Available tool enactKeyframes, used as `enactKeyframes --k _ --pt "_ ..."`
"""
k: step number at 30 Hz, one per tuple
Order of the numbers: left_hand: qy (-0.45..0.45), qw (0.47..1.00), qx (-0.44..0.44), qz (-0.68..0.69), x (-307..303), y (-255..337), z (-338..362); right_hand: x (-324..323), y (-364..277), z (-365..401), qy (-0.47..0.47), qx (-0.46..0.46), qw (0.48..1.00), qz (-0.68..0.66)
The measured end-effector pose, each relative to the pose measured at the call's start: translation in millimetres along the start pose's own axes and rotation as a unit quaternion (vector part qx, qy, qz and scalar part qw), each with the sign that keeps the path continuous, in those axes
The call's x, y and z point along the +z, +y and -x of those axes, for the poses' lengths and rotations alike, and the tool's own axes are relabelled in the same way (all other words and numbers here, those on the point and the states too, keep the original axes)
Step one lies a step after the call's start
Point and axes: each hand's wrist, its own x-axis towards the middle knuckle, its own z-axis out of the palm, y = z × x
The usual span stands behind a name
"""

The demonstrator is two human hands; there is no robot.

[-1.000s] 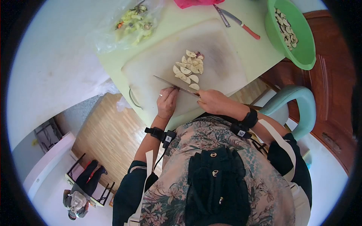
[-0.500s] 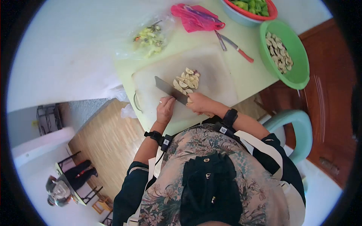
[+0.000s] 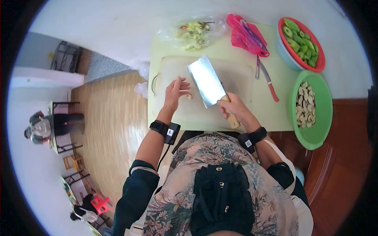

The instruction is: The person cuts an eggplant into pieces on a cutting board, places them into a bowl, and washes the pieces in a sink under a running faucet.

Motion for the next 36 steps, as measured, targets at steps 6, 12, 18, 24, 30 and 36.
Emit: enactKeyframes --k 6,12,18,24,30,36 --pt "-0.086 0.964 -0.081 0.237 53.3 12.3 9.4 -13.3 0.2 -5.5 -0.102 0.003 0.991 -0.086" --pt "-0.075 0.932 -0.088 0.343 60.1 -9.2 10.3 -34.8 3.7 -10.5 -0.137 0.02 0.984 -0.11" --pt "-0.068 0.923 -0.075 0.37 54.9 -45.5 8.4 -46.3 11.2 -14.9 -0.124 0.037 0.983 -0.128" --pt "-0.017 0.902 -0.1 0.419 69.4 -58.9 25.0 -65.7 10.4 -28.7 -0.109 0.014 0.982 -0.155" --pt "0.001 0.901 -0.176 0.396 107.5 -29.9 22.0 -61.0 23.5 -24.6 -0.13 0.065 0.978 -0.15" --pt "-0.054 0.885 -0.165 0.431 90.5 -62.2 17.9 -58.6 24.7 -32.2 -0.078 0.091 0.981 -0.156"
